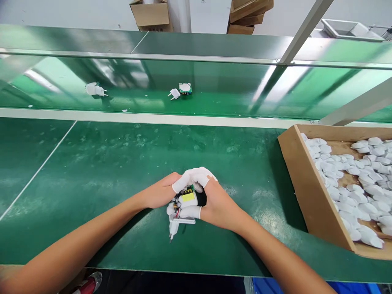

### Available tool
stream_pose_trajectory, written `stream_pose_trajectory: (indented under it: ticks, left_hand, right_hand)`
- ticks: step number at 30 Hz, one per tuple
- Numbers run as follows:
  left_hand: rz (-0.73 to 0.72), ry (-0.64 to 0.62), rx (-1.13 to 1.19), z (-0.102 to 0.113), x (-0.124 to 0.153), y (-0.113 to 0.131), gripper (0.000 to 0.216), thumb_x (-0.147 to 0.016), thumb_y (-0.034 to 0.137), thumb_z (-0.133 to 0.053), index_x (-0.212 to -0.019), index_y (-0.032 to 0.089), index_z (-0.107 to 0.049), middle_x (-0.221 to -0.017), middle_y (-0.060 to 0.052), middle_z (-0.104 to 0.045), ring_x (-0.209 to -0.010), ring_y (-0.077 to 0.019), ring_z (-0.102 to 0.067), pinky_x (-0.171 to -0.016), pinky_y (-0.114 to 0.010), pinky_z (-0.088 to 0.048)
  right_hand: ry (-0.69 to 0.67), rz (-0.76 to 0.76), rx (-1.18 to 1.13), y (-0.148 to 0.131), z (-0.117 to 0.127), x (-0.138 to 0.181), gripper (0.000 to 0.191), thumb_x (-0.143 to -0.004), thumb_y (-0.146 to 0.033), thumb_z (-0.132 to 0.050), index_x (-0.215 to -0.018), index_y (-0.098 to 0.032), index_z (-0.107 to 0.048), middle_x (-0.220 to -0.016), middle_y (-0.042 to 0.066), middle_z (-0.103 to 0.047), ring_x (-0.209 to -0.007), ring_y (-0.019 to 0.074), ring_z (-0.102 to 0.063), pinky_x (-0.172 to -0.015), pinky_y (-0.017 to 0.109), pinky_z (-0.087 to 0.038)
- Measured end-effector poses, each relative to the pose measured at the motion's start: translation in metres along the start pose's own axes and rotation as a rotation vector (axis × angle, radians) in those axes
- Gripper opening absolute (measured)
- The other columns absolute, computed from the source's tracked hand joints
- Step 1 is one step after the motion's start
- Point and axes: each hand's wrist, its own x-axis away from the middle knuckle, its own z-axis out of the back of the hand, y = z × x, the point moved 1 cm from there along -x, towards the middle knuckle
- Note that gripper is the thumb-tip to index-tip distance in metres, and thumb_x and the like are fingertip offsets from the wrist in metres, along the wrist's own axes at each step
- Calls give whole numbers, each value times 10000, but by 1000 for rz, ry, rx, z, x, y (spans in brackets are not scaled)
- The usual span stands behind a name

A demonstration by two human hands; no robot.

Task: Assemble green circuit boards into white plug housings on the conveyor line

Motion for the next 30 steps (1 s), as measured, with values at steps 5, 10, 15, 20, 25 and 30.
stream_pose_trajectory:
  ticks: [5, 10, 15, 20, 25, 30]
  left_hand:
    - [50, 29, -13, -4, 0, 0, 504, -893, 521, -266, -815, 161, -610, -608, 25, -542, -490, -89, -443, -466, -207, -341]
    - [39, 13, 2, -5, -1, 4, 550, -895, 531, -235, -743, 153, -603, -571, 20, -521, -479, -88, -427, -474, -207, -354]
    - [14, -6, -19, -5, -1, 7, 508, -898, 506, -268, -703, 156, -581, -581, 25, -510, -511, -84, -430, -505, -198, -356]
    - [29, -5, -18, -6, -1, 6, 510, -891, 511, -278, -733, 149, -601, -586, 20, -519, -498, -87, -426, -493, -205, -354]
    - [26, 39, -27, -6, -2, 2, 412, -894, 422, -311, -722, 147, -564, -592, 25, -500, -506, -88, -419, -479, -206, -342]
    - [18, 59, -84, -7, -2, 1, 384, -891, 381, -303, -660, 156, -511, -581, 19, -484, -515, -93, -403, -474, -211, -331]
  right_hand:
    - [-41, -21, -19, -1, -1, 1, 487, -729, -281, -701, -1156, -266, -467, -889, 7, -550, -848, 187, -503, -823, 348, -446]
    - [-69, -28, -26, 3, 0, 3, 418, -788, -248, -633, -1165, -279, -454, -943, 17, -574, -857, 190, -543, -821, 363, -465]
    - [-113, -24, 46, 6, 7, 7, 323, -818, -278, -596, -1118, -284, -479, -923, 6, -566, -925, 201, -539, -900, 391, -432]
    - [-209, -66, -10, 6, 14, 9, 483, -847, -279, -555, -1287, -296, -354, -929, 11, -548, -831, 175, -545, -745, 320, -503]
    - [-69, -80, -76, 3, 2, 6, 469, -819, -274, -597, -1243, -297, -398, -892, -7, -555, -922, 186, -546, -878, 358, -464]
    - [-43, -64, -12, 4, -2, 7, 467, -810, -222, -588, -1232, -286, -399, -935, 9, -589, -933, 202, -570, -833, 355, -490]
